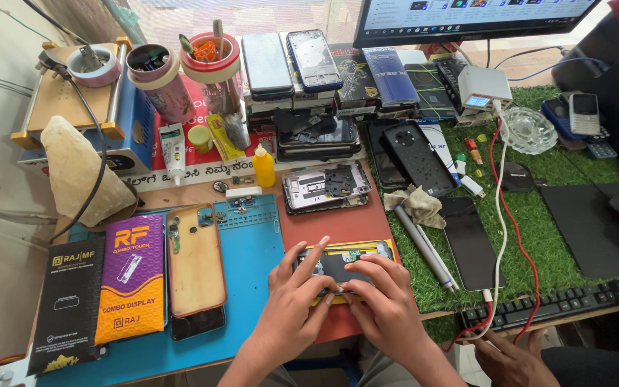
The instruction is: The person works at a repair bench on a disassembled smartphone, handling the midframe and a replacement display combo. They peel protective film from the new display, hold up the packaged replacement part, then use a precision screwdriver on the phone body, working on the device throughout.
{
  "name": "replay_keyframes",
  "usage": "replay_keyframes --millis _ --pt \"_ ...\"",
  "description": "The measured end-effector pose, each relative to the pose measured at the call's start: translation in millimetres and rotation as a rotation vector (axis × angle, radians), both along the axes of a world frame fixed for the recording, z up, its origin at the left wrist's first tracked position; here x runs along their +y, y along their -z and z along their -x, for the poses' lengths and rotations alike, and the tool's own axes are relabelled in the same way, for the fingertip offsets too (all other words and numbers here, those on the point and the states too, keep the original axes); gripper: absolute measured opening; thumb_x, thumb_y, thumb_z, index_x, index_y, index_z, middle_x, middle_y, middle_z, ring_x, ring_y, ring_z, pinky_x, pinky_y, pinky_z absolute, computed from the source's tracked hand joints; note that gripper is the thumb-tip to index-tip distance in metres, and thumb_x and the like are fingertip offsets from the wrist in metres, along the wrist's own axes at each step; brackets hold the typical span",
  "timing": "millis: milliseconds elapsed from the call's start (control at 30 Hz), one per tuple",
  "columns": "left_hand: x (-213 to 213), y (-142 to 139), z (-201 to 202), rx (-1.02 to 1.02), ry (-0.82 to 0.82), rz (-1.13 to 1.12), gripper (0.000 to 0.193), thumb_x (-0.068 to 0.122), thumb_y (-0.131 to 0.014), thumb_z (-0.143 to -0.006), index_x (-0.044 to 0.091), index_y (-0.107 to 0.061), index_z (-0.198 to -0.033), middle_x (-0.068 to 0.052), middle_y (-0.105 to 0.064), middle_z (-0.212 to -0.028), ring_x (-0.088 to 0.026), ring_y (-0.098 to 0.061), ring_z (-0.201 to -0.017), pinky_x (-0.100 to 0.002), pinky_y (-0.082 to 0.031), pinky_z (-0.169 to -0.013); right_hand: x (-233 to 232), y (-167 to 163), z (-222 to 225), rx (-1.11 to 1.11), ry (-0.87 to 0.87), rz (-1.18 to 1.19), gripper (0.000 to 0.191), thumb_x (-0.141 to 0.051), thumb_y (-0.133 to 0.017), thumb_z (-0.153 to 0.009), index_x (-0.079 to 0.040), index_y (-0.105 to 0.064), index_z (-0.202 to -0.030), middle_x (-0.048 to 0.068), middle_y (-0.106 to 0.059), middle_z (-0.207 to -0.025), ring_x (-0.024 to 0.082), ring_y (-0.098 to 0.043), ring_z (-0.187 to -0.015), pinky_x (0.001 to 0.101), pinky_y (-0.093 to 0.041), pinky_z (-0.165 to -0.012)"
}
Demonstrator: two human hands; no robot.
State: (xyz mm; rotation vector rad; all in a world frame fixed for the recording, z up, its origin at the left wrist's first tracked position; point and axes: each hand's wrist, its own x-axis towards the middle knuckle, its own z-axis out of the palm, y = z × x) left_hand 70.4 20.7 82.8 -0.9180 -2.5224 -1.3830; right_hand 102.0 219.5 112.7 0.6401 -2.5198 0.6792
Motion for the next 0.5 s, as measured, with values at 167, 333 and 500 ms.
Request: replay_keyframes --millis 167,333,500 --pt "-0.4 1.3 1.4 -0.032 -0.001 0.026 0.012 0.011 -0.070 -0.086 0.011 -0.068 -0.098 -0.013 -0.034 -0.165 -0.042 -0.023 -0.150 -0.054 -0.022 -0.114 -1.1 -0.7 2.4 -0.043 -0.018 -0.017 0.020 -0.009 -0.074 -0.079 -0.007 -0.069 -0.098 0.008 -0.065 -0.127 0.033 -0.053 -0.129 0.0473 -0.040 -0.105" --pt "-0.5 0.7 0.9 -0.070 0.005 0.069 0.012 0.010 -0.068 -0.086 0.010 -0.067 -0.098 -0.014 -0.030 -0.166 -0.043 -0.019 -0.150 -0.055 -0.019 -0.114 -0.6 -4.8 3.5 -0.141 -0.019 -0.044 0.024 -0.011 -0.071 -0.074 -0.009 -0.068 -0.098 0.010 -0.058 -0.135 0.036 -0.045 -0.137 0.0514 -0.030 -0.109" --pt "0.8 -0.9 0.5 -0.083 -0.004 0.092 0.011 0.009 -0.066 -0.088 0.009 -0.065 -0.099 -0.015 -0.028 -0.166 -0.044 -0.017 -0.150 -0.055 -0.018 -0.114 0.1 -8.3 8.6 -0.178 -0.040 -0.137 0.024 -0.012 -0.069 -0.076 -0.011 -0.069 -0.100 0.011 -0.051 -0.144 0.037 -0.033 -0.143 0.0550 -0.021 -0.112"
